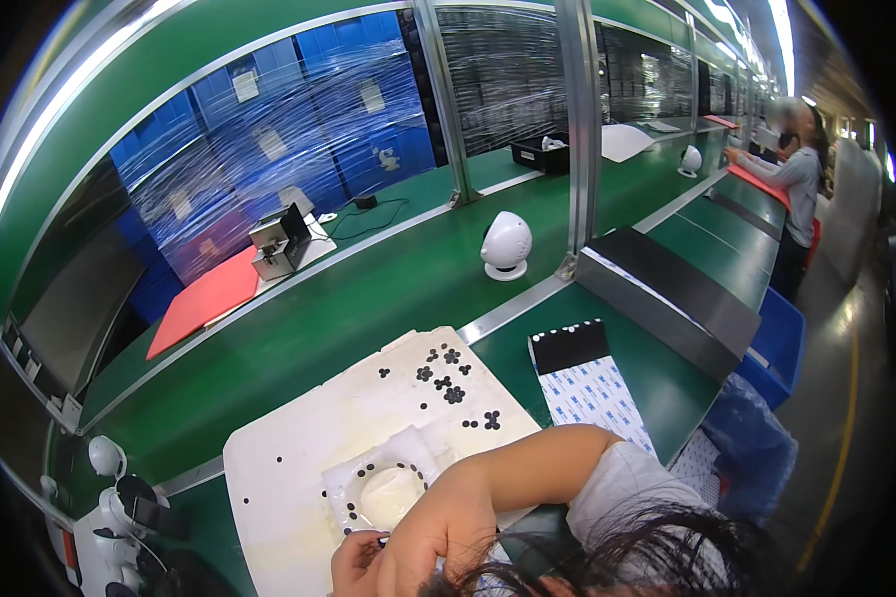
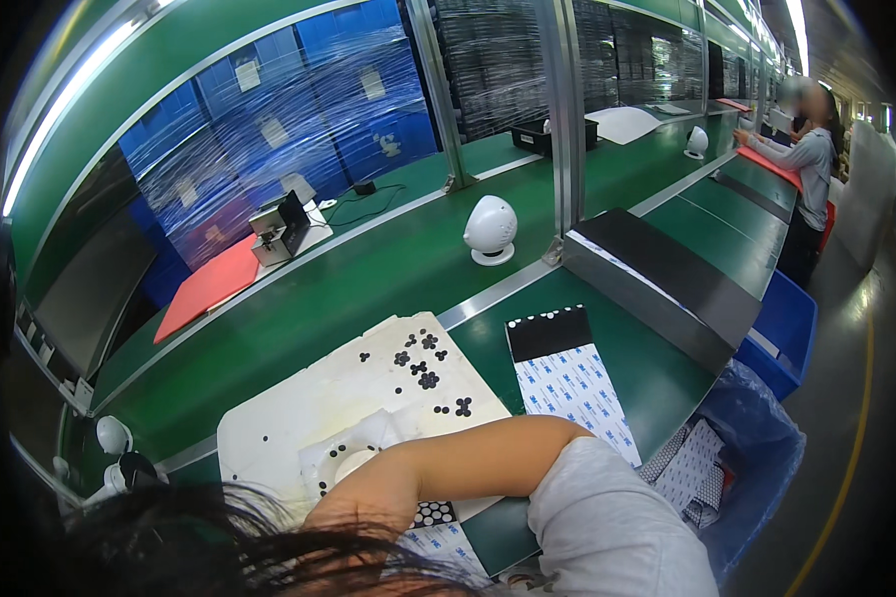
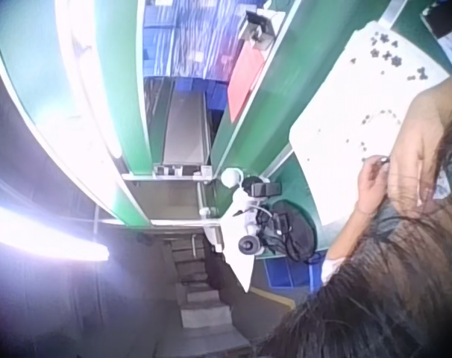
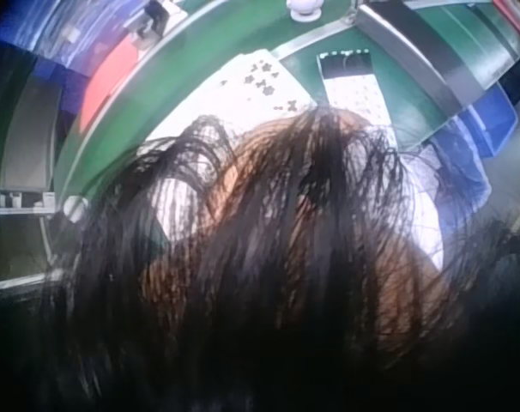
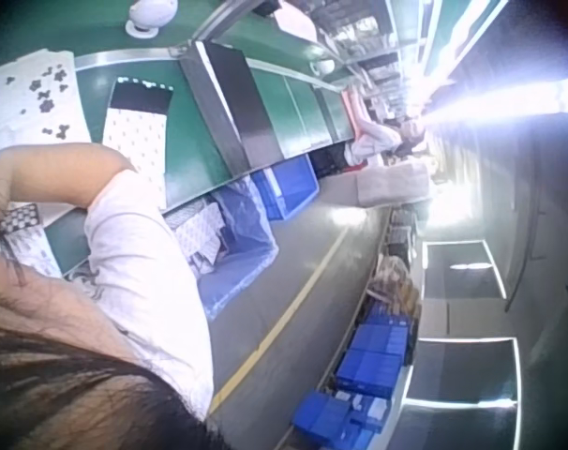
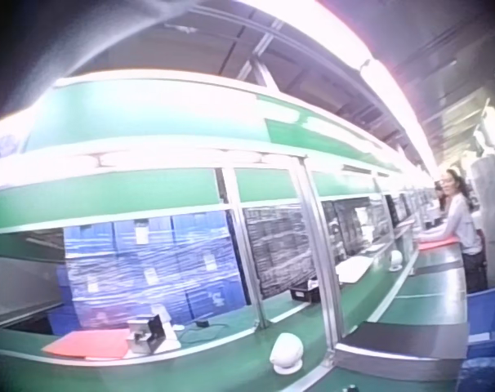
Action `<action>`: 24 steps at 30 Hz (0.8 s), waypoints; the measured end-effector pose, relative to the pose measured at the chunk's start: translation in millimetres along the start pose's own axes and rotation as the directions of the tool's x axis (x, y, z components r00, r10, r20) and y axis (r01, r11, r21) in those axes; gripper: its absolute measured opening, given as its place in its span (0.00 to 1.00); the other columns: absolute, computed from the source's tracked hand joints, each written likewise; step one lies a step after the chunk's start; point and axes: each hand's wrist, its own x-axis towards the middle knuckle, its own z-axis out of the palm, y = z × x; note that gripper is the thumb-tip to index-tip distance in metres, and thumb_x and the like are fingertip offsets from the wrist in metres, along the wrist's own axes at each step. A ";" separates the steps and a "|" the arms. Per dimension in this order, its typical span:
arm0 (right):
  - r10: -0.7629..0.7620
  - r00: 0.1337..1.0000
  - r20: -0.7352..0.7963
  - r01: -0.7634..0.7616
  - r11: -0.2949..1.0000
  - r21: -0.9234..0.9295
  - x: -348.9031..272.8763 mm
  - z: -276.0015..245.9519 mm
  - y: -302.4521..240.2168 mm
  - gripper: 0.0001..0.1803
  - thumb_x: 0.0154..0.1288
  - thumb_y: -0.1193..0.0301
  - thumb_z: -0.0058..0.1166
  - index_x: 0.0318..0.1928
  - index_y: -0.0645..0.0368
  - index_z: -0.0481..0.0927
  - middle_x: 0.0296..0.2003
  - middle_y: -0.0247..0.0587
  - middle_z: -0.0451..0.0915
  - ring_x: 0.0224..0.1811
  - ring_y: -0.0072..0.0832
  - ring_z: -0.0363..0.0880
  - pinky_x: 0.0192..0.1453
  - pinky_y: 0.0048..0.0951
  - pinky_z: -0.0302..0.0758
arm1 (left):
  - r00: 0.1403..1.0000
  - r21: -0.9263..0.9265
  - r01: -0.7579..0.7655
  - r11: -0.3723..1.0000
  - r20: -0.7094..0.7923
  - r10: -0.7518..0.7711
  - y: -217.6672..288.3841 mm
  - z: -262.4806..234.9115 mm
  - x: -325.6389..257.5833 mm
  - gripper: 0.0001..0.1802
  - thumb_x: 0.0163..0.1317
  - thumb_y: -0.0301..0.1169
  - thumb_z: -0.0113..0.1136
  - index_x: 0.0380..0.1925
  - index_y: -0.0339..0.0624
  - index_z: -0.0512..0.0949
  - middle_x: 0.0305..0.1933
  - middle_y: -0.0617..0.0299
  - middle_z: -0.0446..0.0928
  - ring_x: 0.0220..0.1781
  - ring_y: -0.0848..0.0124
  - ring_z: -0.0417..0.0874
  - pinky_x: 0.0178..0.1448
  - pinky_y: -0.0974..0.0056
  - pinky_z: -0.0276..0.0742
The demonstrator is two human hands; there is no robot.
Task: The person places small black circular components into holes on a white plastic housing. The person repeatedly picks up the housing, places it on the table, and inserts components one by one. The person handles a sheet of components and a white plastic housing throughout the clip.
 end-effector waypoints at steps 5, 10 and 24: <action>-0.061 0.979 -0.193 0.075 0.995 0.064 -7.6 18.6 23.0 0.21 0.60 0.65 0.54 0.46 0.69 0.66 0.41 0.46 0.71 0.42 0.26 0.66 0.46 0.28 0.66 | 1.000 0.032 0.018 0.999 -0.003 -0.017 0.7 2.7 1.5 0.11 0.61 0.21 0.48 0.45 0.37 0.68 0.37 0.62 0.72 0.38 0.77 0.71 0.43 0.73 0.70; -0.054 0.997 -0.049 0.063 0.973 0.222 3.7 4.0 0.6 0.20 0.61 0.65 0.52 0.45 0.69 0.66 0.41 0.45 0.70 0.43 0.26 0.65 0.46 0.28 0.65 | 0.999 -0.102 0.044 0.994 0.004 -0.044 -2.8 1.2 -1.6 0.12 0.61 0.21 0.48 0.45 0.37 0.67 0.36 0.63 0.71 0.38 0.78 0.71 0.43 0.74 0.70; -0.090 0.982 -0.166 0.082 0.995 -0.055 -13.1 11.0 39.3 0.17 0.64 0.66 0.47 0.42 0.69 0.65 0.37 0.47 0.67 0.39 0.32 0.65 0.44 0.31 0.64 | 0.998 -0.058 0.058 0.997 -0.012 -0.059 -13.7 1.2 0.3 0.11 0.61 0.22 0.49 0.45 0.38 0.67 0.35 0.65 0.70 0.37 0.79 0.70 0.42 0.74 0.69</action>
